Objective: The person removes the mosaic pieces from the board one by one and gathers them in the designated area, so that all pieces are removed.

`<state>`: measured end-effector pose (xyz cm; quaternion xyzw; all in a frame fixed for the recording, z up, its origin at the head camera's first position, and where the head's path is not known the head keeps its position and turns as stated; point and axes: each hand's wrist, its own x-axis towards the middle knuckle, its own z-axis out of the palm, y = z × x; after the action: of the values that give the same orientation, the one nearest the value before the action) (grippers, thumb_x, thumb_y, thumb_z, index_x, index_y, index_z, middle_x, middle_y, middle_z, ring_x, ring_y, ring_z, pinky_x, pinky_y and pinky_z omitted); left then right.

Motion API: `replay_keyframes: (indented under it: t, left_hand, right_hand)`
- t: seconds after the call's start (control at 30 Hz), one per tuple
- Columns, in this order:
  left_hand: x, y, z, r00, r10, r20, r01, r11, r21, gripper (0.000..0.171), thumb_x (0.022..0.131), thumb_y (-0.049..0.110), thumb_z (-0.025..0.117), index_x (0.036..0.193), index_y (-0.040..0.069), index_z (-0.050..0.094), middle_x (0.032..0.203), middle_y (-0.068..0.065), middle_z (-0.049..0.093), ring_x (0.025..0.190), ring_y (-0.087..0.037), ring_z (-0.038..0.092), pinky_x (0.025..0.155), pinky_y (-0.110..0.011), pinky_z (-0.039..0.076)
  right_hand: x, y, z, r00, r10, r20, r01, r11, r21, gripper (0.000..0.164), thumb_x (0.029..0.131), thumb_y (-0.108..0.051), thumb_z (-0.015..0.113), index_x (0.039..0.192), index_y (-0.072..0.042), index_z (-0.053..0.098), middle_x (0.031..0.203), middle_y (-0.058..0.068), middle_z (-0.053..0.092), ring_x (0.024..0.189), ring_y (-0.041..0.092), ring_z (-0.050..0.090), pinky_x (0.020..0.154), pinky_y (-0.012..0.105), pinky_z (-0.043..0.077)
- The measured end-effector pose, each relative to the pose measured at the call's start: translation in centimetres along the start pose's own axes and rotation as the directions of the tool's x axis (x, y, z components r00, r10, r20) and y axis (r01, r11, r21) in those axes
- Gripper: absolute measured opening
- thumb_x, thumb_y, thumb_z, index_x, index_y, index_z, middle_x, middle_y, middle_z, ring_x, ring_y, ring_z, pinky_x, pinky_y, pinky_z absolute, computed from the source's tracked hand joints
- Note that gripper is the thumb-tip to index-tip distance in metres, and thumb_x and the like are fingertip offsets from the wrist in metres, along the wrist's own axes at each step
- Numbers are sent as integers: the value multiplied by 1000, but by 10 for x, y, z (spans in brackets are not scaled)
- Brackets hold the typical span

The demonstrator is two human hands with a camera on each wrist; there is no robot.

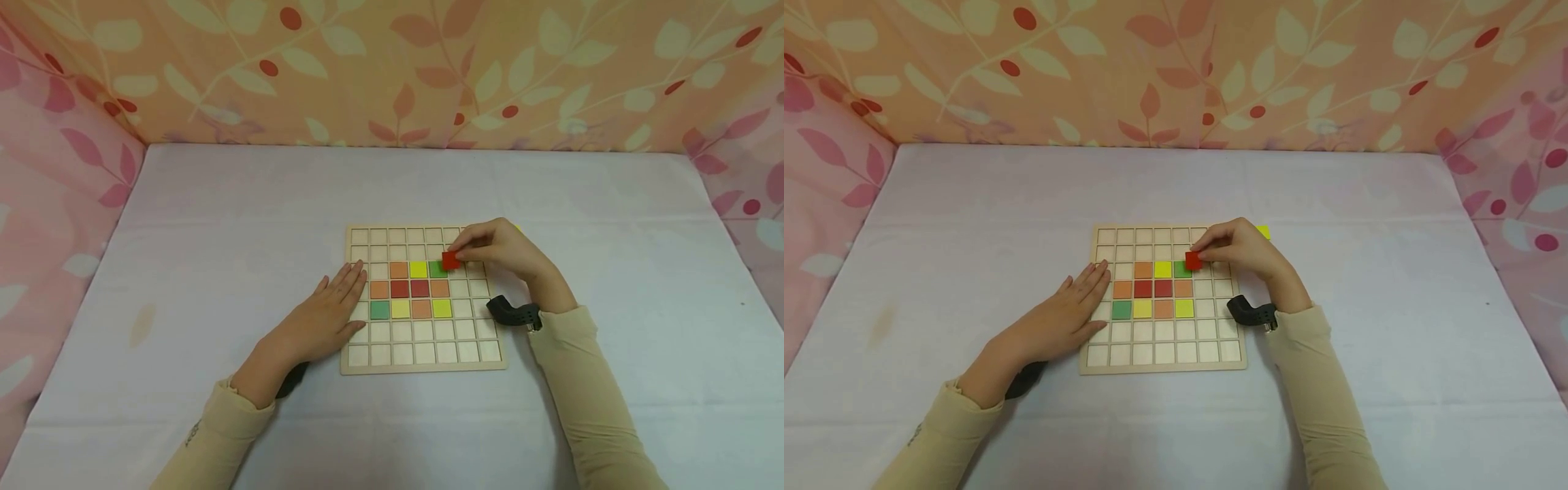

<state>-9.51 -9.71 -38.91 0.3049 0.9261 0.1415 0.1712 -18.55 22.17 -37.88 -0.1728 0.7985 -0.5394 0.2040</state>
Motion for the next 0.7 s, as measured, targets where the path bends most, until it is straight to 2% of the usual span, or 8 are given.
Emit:
replay_keyframes:
  t: [0.2, 0.43, 0.7]
  left_hand:
    - [-1, -6, 2, 999, 31, -13, -32, 998, -48, 73, 98, 30, 50, 149, -2, 9, 157, -16, -1, 143, -29, -3, 111, -54, 11]
    - [-1, -14, 3, 997, 71, -13, -72, 986, -152, 74, 97, 25, 52, 150, -1, 8, 157, -13, -3, 143, -28, -5, 111, -54, 7]
    - [0, -14, 2, 997, 78, -12, -79, 985, -151, 72, 98, 25, 50, 150, -1, 8, 157, -13, -3, 143, -28, -5, 112, -54, 7]
  right_hand:
    - [-1, 3, -6, 1000, -13, 0, 13, 1000, 12, 13, 83, 3, 68, 95, 7, 71, 95, 11, 69, 79, 14, 61, 70, 23, 51]
    - [-2, 7, -12, 1000, -28, -3, 28, 999, 18, 12, 83, 3, 69, 94, 4, 72, 97, 13, 68, 85, 14, 62, 72, 22, 51]
    - [-6, 9, -20, 1000, -19, 8, 19, 999, 31, 13, 83, 5, 67, 96, 7, 70, 95, 10, 69, 82, 10, 62, 71, 23, 52]
